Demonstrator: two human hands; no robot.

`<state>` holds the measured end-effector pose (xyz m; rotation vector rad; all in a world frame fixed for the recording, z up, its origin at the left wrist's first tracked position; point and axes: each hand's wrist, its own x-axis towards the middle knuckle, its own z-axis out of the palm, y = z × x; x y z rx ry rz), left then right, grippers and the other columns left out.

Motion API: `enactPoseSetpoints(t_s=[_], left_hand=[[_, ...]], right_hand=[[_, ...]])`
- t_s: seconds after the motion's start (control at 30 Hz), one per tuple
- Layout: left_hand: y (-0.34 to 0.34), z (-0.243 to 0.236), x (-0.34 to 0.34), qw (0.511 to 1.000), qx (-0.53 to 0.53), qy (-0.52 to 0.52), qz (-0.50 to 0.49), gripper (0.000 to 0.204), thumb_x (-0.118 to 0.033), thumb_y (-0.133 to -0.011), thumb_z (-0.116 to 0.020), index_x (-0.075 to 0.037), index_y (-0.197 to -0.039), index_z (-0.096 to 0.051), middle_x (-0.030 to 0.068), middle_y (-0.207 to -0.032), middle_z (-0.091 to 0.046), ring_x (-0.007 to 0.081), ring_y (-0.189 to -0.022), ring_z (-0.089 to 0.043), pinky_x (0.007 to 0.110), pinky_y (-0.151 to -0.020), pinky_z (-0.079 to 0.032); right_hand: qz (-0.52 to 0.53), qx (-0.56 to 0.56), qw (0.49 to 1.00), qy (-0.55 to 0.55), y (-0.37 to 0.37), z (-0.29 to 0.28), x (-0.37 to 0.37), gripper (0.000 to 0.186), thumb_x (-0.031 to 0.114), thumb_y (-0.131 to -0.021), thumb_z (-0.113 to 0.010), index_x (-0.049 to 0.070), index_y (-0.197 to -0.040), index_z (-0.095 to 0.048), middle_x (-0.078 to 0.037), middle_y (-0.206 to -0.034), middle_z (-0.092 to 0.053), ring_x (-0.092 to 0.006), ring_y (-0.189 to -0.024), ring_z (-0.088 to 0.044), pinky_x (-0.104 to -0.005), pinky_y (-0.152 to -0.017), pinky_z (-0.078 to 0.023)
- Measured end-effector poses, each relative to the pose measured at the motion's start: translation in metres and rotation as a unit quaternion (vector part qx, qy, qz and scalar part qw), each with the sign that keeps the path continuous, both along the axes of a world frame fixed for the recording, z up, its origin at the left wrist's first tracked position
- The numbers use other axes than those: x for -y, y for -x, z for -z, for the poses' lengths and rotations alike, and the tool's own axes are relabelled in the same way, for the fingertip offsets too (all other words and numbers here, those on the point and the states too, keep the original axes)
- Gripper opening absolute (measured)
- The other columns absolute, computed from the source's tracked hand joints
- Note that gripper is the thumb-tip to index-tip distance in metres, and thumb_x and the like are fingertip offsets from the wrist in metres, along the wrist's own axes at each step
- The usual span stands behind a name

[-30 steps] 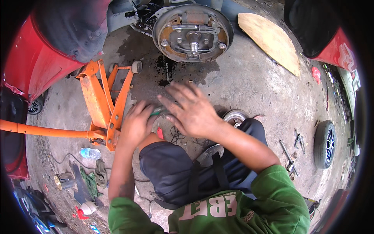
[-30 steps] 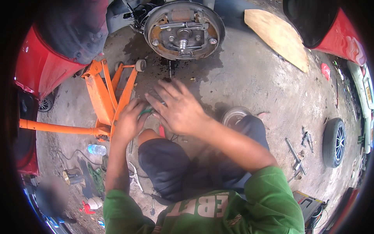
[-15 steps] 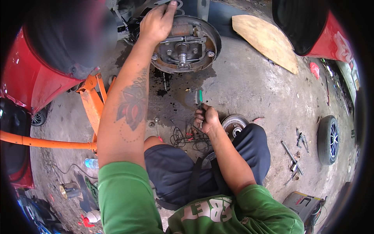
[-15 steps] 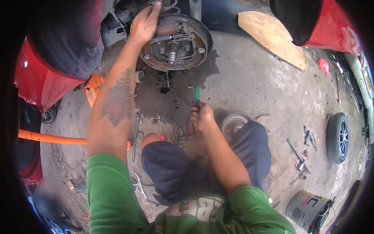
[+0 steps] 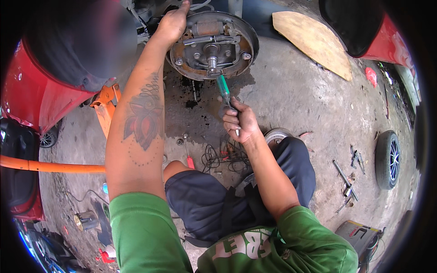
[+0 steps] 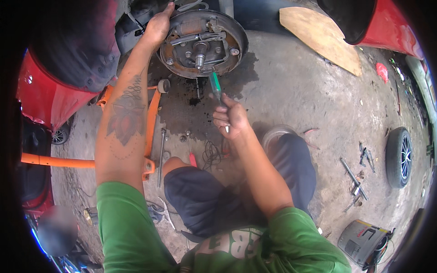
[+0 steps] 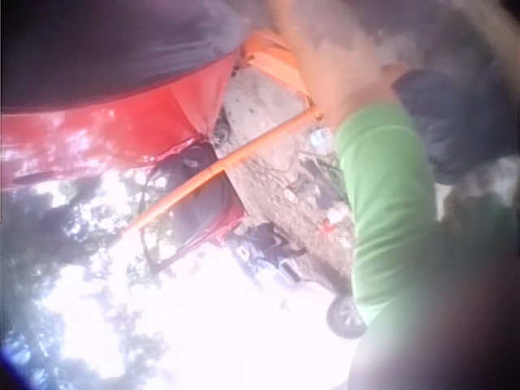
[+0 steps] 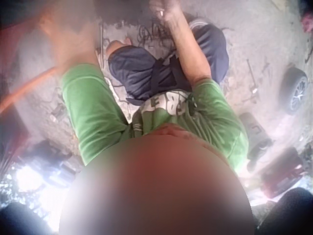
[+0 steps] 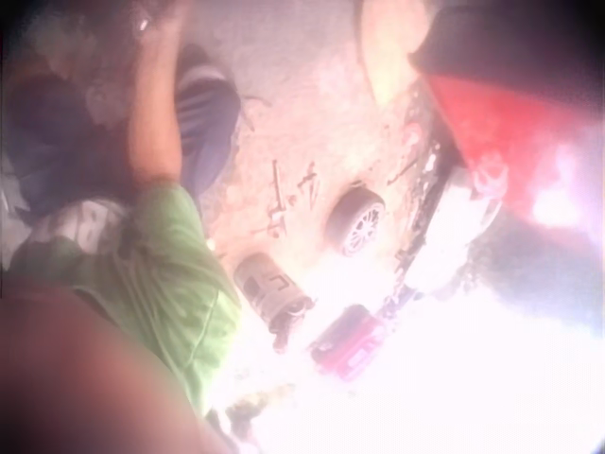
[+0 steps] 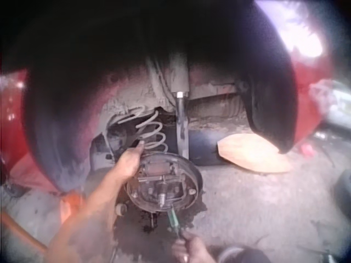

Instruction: The person removes the brake drum from a car's wheel hub, uses a hammer to loosen it, and then reattaches it. They also use a wrench to tighten bolts on the brake assembly.

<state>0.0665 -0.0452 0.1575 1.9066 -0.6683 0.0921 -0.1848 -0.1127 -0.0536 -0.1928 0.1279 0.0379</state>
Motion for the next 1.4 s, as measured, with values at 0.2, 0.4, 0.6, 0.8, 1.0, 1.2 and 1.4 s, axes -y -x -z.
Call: enactPoseSetpoints(t_s=[0.2,0.4,0.6,0.8,1.0,1.2,1.4], left_hand=[[0.007,0.006,-0.013,0.999,0.029,-0.02,-0.009,0.059,-0.049,-0.102,-0.042,0.005,-0.113,-0.064,0.0228,-0.109,-0.067,0.032,-0.105,-0.061,0.038,-0.096,-0.042],[-0.012,0.011,-0.009,0.997,0.059,-0.022,-0.035,0.061,-0.049,-0.101,-0.042,0.007,-0.096,-0.066,0.0169,-0.084,-0.066,0.0258,-0.081,-0.059,0.04,-0.081,-0.045],[-0.01,0.015,-0.011,0.996,0.069,-0.043,-0.021,0.058,-0.048,-0.101,-0.041,0.005,-0.098,-0.065,0.0233,-0.09,-0.067,0.0364,-0.089,-0.061,0.043,-0.085,-0.045],[0.008,0.011,-0.01,0.988,0.11,-0.043,-0.098,0.062,-0.049,-0.1,-0.033,0.001,-0.097,-0.071,0.0314,-0.104,-0.066,0.049,-0.108,-0.058,0.05,-0.095,-0.044],[0.019,0.008,-0.007,0.984,0.101,-0.019,-0.147,0.064,-0.048,-0.101,-0.038,0.009,-0.091,-0.065,0.0271,-0.086,-0.068,0.038,-0.086,-0.063,0.043,-0.087,-0.045],[0.006,0.015,-0.009,0.988,0.121,-0.012,-0.097,0.063,-0.048,-0.101,-0.039,0.008,-0.097,-0.067,0.0272,-0.09,-0.069,0.0371,-0.093,-0.064,0.042,-0.091,-0.044],[-0.003,0.017,-0.009,0.986,0.11,0.0,-0.124,0.06,-0.046,-0.101,-0.041,0.008,-0.09,-0.066,0.027,-0.082,-0.066,0.0349,-0.084,-0.065,0.043,-0.082,-0.046]], right_hand=[[0.054,-0.163,0.985,-0.034,0.006,0.002,0.003,0.035,0.026,-0.106,-0.034,0.0,-0.112,-0.057,0.006,-0.061,-0.033,-0.005,-0.045,-0.027,-0.0204,-0.036,-0.023],[0.039,-0.253,0.966,-0.033,0.007,0.004,0.005,0.036,0.027,-0.106,-0.036,-0.001,-0.114,-0.056,0.006,-0.061,-0.035,-0.0051,-0.044,-0.027,-0.0206,-0.035,-0.023],[0.022,-0.106,0.993,-0.049,0.01,0.01,-0.003,0.037,0.031,-0.106,-0.036,0.002,-0.114,-0.058,0.006,-0.061,-0.035,-0.0054,-0.044,-0.025,-0.0208,-0.035,-0.023],[0.082,-0.171,0.98,-0.066,0.004,-0.001,-0.003,0.035,0.027,-0.105,-0.029,0.004,-0.105,-0.055,0.005,-0.06,-0.032,-0.0065,-0.041,-0.023,-0.0203,-0.035,-0.022],[0.066,-0.351,0.93,-0.092,0.007,-0.01,-0.001,0.034,0.026,-0.107,-0.033,0.003,-0.108,-0.058,0.005,-0.061,-0.034,-0.0059,-0.042,-0.023,-0.0201,-0.035,-0.023],[0.048,-0.173,0.981,-0.073,0.01,-0.004,-0.002,0.033,0.027,-0.106,-0.034,0.002,-0.105,-0.055,0.005,-0.06,-0.033,-0.0056,-0.042,-0.025,-0.0203,-0.035,-0.023],[-0.038,0.064,0.997,-0.024,0.013,-0.049,0.003,0.042,0.035,-0.106,-0.038,0.001,-0.125,-0.054,0.006,-0.059,-0.031,-0.0043,-0.042,-0.023,-0.02,-0.034,-0.022]])
